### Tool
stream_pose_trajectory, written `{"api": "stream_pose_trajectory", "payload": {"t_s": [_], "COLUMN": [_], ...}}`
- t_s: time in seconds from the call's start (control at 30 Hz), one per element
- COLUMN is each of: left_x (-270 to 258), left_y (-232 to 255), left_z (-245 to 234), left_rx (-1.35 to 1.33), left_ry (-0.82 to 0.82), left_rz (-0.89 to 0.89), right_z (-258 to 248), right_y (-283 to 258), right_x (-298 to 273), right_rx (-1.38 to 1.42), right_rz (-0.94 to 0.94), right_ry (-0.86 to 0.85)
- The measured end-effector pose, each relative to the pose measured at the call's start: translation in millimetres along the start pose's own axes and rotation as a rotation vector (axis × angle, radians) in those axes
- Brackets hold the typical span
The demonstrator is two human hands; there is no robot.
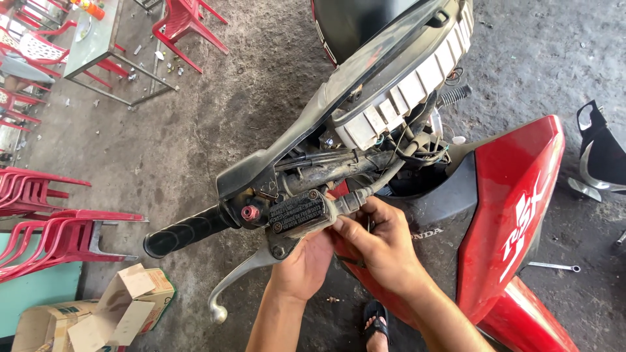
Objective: The person uses a wrench to loosen and remove bolts from the rear seat of a red motorcycle. They lift the seat to access the area underneath, then move to the front to remove the headlight cover. Finally, they manipulate the wiring and components within the handlebar assembly.
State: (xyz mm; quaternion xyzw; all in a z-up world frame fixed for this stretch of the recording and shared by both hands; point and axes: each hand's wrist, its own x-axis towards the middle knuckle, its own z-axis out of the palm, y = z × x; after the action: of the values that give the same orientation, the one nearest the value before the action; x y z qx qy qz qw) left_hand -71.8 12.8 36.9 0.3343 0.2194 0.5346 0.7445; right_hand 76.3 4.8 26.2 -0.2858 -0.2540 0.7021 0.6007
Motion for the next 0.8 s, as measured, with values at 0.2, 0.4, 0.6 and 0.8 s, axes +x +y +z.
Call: {"api": "stream_pose_trajectory", "payload": {"t_s": [0.2, 0.4, 0.6, 0.8], "left_x": [-0.4, 1.6, -8.5, -9.9], "left_y": [-7.2, -14.6, -17.6, -11.4], "left_z": [-15.4, -0.6, 24.6, 46.9], "left_rx": [0.017, 0.27, 0.739, 0.385], "left_ry": [-0.073, 0.248, 0.597, 0.506], "left_rz": [0.036, 0.089, 0.257, 0.295], "right_z": [-4.0, -7.4, -5.4, -4.6], "right_y": [2.8, 4.1, 6.7, 5.0], "right_x": [1.3, 2.0, -0.2, -1.8], "right_rx": [-0.071, -0.232, -0.246, -0.134], "right_rz": [-0.032, -0.177, -0.197, -0.164], "right_ry": [-0.002, -0.039, 0.006, -0.027]}}
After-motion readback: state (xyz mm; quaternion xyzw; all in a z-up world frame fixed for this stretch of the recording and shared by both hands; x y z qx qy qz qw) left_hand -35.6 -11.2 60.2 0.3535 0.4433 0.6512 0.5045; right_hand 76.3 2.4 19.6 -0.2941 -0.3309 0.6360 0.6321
